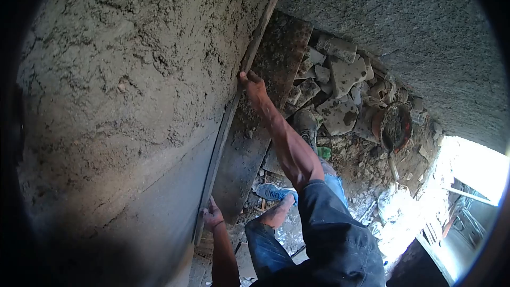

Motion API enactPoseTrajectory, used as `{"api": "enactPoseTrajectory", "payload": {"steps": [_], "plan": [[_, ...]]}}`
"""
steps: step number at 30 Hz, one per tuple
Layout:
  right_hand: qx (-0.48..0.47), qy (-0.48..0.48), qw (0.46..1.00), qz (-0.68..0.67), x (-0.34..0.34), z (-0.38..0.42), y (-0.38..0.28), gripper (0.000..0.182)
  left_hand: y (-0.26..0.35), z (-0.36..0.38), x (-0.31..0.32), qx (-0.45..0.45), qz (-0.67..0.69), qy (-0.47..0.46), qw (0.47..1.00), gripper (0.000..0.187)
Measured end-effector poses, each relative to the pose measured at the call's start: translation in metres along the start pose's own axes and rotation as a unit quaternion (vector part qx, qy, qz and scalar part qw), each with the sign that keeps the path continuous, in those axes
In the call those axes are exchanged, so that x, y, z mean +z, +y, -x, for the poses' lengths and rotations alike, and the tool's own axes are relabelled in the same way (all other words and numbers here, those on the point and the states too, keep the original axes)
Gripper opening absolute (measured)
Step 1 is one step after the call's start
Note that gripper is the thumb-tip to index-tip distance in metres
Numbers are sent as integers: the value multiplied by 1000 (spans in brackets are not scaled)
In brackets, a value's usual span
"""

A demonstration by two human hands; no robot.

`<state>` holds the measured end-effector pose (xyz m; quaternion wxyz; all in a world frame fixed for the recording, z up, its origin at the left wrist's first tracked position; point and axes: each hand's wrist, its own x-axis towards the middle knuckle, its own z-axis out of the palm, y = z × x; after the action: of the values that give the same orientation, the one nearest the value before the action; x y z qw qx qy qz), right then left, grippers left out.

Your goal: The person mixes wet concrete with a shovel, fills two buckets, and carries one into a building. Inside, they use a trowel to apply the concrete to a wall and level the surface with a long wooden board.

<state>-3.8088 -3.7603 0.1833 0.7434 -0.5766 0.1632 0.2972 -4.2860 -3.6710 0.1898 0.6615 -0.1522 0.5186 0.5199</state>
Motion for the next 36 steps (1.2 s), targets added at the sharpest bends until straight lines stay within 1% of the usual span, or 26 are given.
{"api": "enactPoseTrajectory", "payload": {"steps": [2,4,7,9,11,12,13,14,15,17,18,20,21,22,23,24,25,27,28,29,31,32,33,34,35,36], "plan": [[7,-28,999,22,-4,-4,-5,39,15,-30,-23,-8,-2,-17,1000,42],[0,-19,1000,20,-4,-5,-7,35,22,-41,-24,-92,38,-53,994,44],[-2,-15,1000,-2,3,-3,-11,30,22,-36,-17,-111,49,-42,992,44],[2,-15,1000,-20,3,2,-14,28,17,-14,-6,-99,76,-20,992,45],[-20,-12,1000,1,7,7,-20,32,17,10,2,-87,101,-1,991,46],[-16,-12,1000,-2,11,14,-26,32,18,20,5,-49,65,-37,996,46],[-22,16,999,29,13,21,-32,34,21,23,6,-12,27,-73,997,46],[-29,44,997,60,16,26,-39,37,24,23,10,-11,25,-73,997,46],[-30,46,997,60,14,25,-42,37,28,18,7,-12,20,-66,998,43],[23,-18,999,25,5,24,-45,42,24,7,2,-16,18,-53,998,40],[26,-18,999,28,2,24,-45,42,24,2,2,-21,28,-48,998,37],[-4,-21,999,33,5,23,-43,41,30,1,-7,-22,38,-47,998,34],[-3,-22,999,30,6,30,-41,41,33,5,-8,55,-175,-92,979,33],[-12,-7,1000,25,10,34,-42,40,32,5,-4,129,-376,-136,908,32],[-21,7,1000,22,15,35,-44,40,36,8,1,130,-370,-139,909,32],[-17,7,1000,24,19,45,-49,40,42,34,16,68,-164,-75,981,34],[-48,8,998,31,23,58,-56,40,52,50,21,2,45,-3,999,35],[-102,15,992,69,30,69,-63,40,61,65,30,-2,38,9,999,34],[-104,17,992,68,27,67,-63,40,62,68,34,-8,35,16,999,33],[-82,20,995,52,26,63,-63,41,56,66,37,-11,35,11,999,33],[-19,22,999,18,22,48,-57,39,33,65,39,49,-15,17,999,35],[-21,21,999,13,15,40,-52,39,26,61,41,80,-39,19,996,36],[5,-5,1000,-9,12,33,-51,38,26,49,37,36,-8,-2,999,33],[34,-33,999,-27,8,26,-48,37,25,36,32,39,-3,-5,999,33],[23,-9,997,71,2,17,-45,34,17,31,28,-11,28,-19,999,36],[28,-10,997,74,0,9,-40,34,11,26,23,-61,58,-31,996,39]]}}
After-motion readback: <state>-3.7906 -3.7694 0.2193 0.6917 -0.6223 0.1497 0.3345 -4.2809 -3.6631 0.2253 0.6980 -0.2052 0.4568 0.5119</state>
